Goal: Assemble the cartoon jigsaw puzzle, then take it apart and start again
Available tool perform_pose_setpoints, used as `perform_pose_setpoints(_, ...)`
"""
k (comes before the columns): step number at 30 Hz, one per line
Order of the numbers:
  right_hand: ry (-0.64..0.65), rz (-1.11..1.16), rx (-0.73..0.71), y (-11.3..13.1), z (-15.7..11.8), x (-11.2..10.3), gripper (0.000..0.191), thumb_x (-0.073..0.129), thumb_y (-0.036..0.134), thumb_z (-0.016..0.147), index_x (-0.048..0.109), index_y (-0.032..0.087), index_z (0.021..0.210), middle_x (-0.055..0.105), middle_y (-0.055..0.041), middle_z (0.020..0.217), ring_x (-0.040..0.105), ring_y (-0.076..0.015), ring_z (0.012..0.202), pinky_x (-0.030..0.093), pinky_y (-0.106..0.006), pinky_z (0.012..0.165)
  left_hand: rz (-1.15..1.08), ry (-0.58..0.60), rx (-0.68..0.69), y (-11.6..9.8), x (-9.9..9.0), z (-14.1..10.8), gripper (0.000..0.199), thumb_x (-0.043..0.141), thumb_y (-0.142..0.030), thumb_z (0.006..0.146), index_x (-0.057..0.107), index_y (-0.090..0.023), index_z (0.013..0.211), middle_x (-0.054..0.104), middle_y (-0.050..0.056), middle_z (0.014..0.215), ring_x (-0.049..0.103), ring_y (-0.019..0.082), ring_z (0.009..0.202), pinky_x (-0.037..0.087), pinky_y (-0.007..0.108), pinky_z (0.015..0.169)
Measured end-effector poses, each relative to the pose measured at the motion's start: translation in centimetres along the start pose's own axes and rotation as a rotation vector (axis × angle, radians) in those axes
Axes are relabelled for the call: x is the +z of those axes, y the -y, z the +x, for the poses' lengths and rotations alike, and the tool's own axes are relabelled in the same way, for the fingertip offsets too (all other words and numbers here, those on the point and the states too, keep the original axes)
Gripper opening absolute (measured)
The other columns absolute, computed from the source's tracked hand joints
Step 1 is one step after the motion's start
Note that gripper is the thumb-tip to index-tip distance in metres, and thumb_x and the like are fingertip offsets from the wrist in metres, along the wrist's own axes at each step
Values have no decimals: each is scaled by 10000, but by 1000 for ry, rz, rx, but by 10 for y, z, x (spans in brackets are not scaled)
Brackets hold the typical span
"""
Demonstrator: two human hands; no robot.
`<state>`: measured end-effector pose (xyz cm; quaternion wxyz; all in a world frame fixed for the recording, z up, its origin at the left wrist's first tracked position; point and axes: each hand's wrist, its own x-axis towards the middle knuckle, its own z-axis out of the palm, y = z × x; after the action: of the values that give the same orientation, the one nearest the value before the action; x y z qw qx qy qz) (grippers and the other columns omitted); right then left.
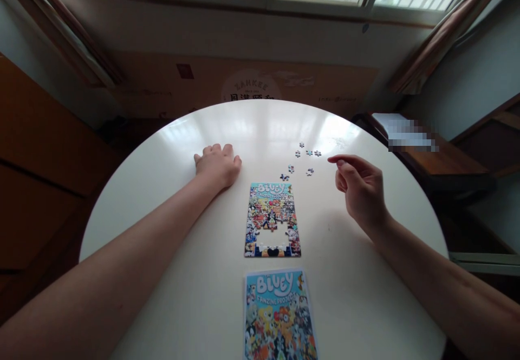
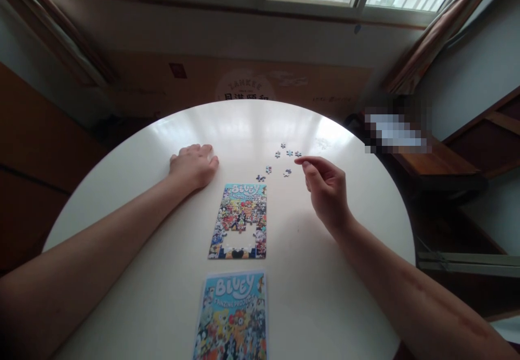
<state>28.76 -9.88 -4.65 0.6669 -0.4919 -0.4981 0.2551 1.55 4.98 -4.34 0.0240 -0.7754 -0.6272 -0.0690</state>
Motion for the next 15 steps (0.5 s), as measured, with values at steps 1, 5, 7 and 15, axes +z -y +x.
perform_pose_setpoints(1, 1, 0, -3, 0, -1, 0, 182, 645, 343, 881, 743, 202, 943, 389, 47, 518, 319, -74, 462, 232, -218, 416, 12, -1, 2, 0, -1, 0, 479, 324, -464, 936, 578, -219, 1259, 588, 212, 1310, 515, 403, 1214, 422, 608, 962)
perform_pose_setpoints(5, -4, 10, 5, 3, -2, 1, 169, 650, 335, 882, 743, 204, 936, 372, 49, 506, 312, -77, 460, 227, -221, 418, 23, -22, 4, 1, -1, 1, 463, 324, -466, 939, 587, -223, 1232, 597, 204, 1277, 531, 397, 1172, 430, 591, 943)
perform_pose_setpoints(7, -2, 20, 10, 4, -3, 1, 161, 647, 325, 884, 743, 206, 936, 365, 51, 498, 308, -77, 458, 226, -223, 421, 14, -21, -2, 2, 0, 0, 471, 317, -456, 942, 582, -224, 1255, 582, 200, 1314, 512, 401, 1207, 416, 602, 962)
perform_pose_setpoints(15, -11, -7, 9, 3, -2, 0, 168, 659, 332, 873, 747, 204, 938, 403, 40, 509, 318, -78, 461, 232, -227, 419, -88, -18, -20, 8, 7, 5, 518, 380, -469, 931, 544, -226, 1357, 457, 171, 1504, 371, 380, 1400, 256, 636, 1137)
